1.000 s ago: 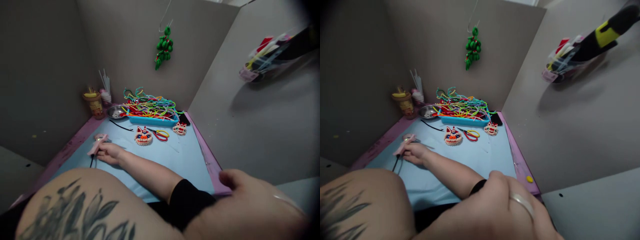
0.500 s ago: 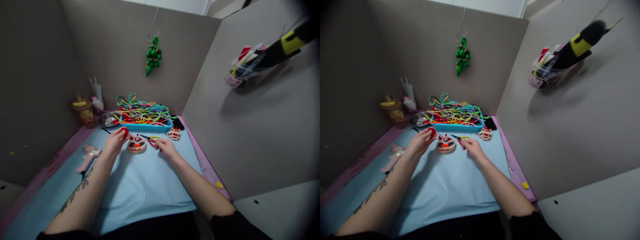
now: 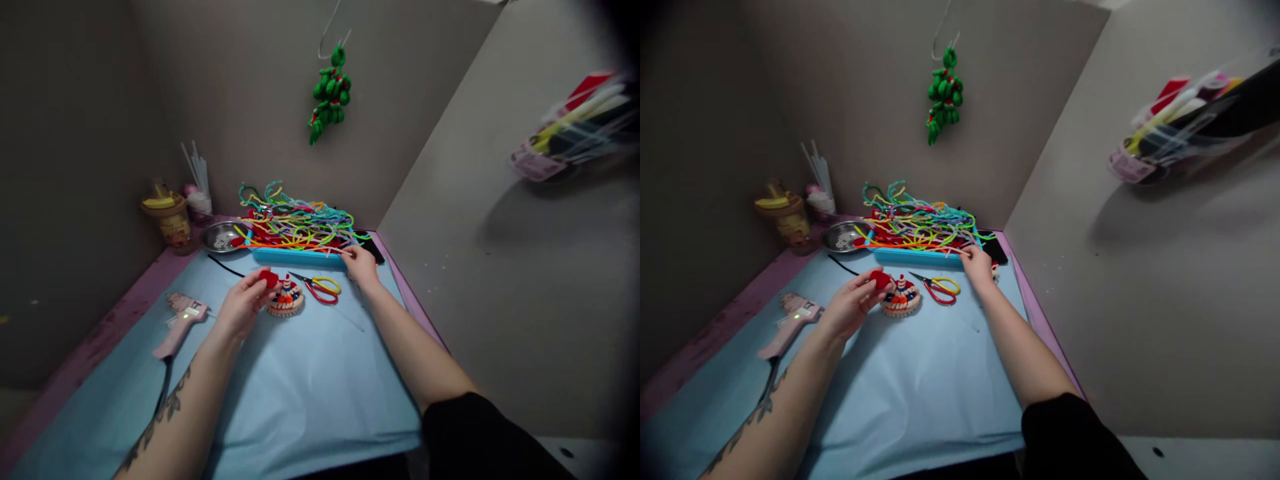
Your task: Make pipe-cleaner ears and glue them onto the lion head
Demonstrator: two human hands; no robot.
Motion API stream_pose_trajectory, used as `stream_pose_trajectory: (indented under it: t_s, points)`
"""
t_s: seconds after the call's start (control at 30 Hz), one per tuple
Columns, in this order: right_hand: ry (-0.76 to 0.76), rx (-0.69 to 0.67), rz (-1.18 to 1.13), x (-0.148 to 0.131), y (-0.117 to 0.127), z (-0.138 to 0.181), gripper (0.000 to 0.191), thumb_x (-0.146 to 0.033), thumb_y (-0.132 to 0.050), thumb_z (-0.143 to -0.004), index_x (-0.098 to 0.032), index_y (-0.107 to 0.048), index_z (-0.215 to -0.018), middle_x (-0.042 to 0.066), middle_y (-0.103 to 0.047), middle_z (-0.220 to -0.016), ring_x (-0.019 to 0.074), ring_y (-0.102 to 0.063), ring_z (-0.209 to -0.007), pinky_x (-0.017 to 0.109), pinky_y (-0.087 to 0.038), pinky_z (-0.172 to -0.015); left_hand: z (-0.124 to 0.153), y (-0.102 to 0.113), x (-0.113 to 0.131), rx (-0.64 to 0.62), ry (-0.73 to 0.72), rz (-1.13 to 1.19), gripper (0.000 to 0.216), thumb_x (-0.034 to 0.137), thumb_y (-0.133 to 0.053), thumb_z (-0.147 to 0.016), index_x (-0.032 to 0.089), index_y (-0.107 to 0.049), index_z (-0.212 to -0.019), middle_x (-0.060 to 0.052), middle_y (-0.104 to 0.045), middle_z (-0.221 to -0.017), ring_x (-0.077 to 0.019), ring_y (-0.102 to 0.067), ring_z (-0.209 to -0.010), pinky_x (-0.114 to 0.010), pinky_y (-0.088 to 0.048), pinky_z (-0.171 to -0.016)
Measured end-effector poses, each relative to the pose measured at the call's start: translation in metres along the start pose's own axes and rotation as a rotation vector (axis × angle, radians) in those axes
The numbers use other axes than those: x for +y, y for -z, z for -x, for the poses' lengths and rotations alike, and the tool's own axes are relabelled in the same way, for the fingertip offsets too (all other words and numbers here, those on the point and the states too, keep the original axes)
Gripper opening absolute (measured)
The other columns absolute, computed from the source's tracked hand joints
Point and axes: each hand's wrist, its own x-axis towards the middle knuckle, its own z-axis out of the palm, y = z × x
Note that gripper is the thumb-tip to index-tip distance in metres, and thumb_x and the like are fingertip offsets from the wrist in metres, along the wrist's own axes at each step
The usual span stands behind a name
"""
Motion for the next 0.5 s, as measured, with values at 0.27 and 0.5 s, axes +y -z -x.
stream_pose_trajectory:
  t_s: [0.27, 0.5]
  points:
    - [0.14, -0.052, -0.113, -0.017, -0.004, -0.015, 0.023, -0.031, -0.057, -0.073, -0.018, -0.07, -0.088, 0.006, -0.072, -0.085, 0.0202, -0.064, -0.074, 0.032, -0.048, -0.072, -0.004, 0.008, 0.007, 0.061, -0.037, 0.067, 0.02, 0.005, -0.058, -0.081, 0.01, -0.067, -0.098, -0.009, -0.073, -0.083, -0.0131, -0.071, -0.068, -0.016, -0.057, -0.057]
    - [0.181, -0.021, -0.261, -0.031, -0.008, -0.02, 0.02, -0.034, -0.055, -0.077, -0.018, -0.064, -0.071, 0.004, -0.067, -0.077, 0.0181, -0.06, -0.073, 0.029, -0.046, -0.07, -0.003, 0.009, 0.012, 0.102, -0.032, 0.057, 0.019, 0.004, -0.058, -0.08, 0.01, -0.068, -0.095, -0.008, -0.072, -0.082, -0.0128, -0.07, -0.067, -0.016, -0.057, -0.057]
